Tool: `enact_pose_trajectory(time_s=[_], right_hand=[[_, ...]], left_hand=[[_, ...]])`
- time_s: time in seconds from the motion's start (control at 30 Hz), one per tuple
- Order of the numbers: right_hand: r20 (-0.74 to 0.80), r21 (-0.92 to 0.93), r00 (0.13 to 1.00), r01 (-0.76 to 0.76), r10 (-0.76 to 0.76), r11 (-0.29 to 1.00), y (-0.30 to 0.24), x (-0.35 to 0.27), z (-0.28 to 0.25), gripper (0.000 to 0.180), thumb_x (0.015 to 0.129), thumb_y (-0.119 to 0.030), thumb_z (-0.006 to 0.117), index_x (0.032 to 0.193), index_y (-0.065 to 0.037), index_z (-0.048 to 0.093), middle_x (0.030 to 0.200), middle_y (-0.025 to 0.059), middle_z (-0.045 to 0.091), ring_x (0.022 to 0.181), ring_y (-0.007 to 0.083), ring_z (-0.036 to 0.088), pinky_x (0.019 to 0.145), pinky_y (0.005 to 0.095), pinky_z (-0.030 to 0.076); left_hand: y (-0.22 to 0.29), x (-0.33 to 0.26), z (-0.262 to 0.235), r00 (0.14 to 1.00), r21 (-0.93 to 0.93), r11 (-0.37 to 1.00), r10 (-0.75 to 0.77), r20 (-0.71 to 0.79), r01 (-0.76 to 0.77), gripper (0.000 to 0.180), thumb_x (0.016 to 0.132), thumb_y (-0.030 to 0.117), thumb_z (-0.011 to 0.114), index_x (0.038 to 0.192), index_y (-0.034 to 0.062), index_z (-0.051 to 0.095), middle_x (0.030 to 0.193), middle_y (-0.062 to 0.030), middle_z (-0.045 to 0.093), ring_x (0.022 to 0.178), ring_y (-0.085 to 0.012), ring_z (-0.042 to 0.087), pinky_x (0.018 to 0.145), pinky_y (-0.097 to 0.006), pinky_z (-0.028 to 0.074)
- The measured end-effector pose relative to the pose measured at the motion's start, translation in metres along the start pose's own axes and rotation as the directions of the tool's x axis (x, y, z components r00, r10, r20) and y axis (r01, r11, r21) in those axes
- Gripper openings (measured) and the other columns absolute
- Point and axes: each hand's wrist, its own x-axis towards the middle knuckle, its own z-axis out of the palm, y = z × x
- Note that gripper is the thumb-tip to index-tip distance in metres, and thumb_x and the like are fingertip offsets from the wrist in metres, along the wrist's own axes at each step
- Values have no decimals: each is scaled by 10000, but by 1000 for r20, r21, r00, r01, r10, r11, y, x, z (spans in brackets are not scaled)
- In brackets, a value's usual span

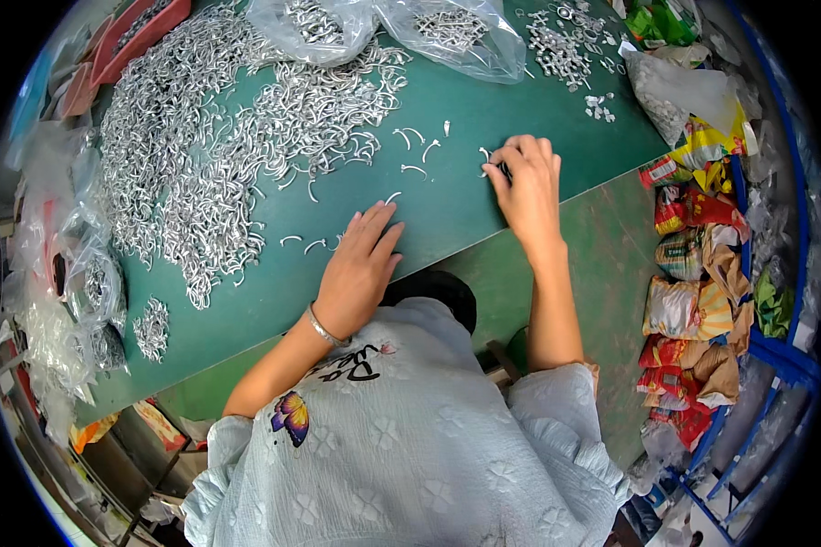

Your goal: The person sorts small silver metal parts on a green table by hand, gathering them into piles and placing them into plastic bags.

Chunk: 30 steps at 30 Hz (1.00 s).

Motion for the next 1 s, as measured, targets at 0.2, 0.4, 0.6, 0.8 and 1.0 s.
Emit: enact_pose_trajectory(time_s=[0.2,0.4,0.6,0.8,1.0], right_hand=[[-22,113,1000,1,1,994,-2,-3,-9,147,733,-98,745,830,-51,646,890,67,584,877,265,521,773,365,377],[63,218,984,151,-168,964,-41,-14,17,145,739,-100,733,822,-43,629,845,64,562,841,265,518,749,369,375],[89,336,969,189,-231,923,-54,-15,14,129,751,-105,719,821,-50,626,831,57,553,838,249,508,728,363,370],[174,503,898,272,-405,820,-88,-34,25,97,765,-100,699,809,-57,624,802,47,536,806,231,504,722,350,363],[188,376,906,291,-380,880,-103,-32,36,139,801,-114,677,899,-39,611,823,65,552,834,249,524,722,364,381]], left_hand=[[1,1,-1,1000,-14,1000,-7,3,7,396,823,29,628,1204,-22,532,1361,-188,446,1304,-357,407,1090,-475,340],[-6,8,-2,999,-77,997,7,-39,-10,458,830,-57,560,1279,-1,489,1402,-184,417,1265,-376,445,1056,-456,383],[5,4,-28,958,-300,929,-263,-116,219,508,844,-109,508,1331,28,461,1402,-196,426,1242,-400,461,972,-402,440],[2,-33,-40,937,-105,961,-273,-217,256,444,820,-76,594,1251,8,527,1260,-182,539,1141,-364,533,955,-402,439],[-7,-51,-40,911,-103,949,-315,-266,298,478,797,-80,616,1258,0,514,1249,-179,540,1127,-360,528,961,-404,430]])
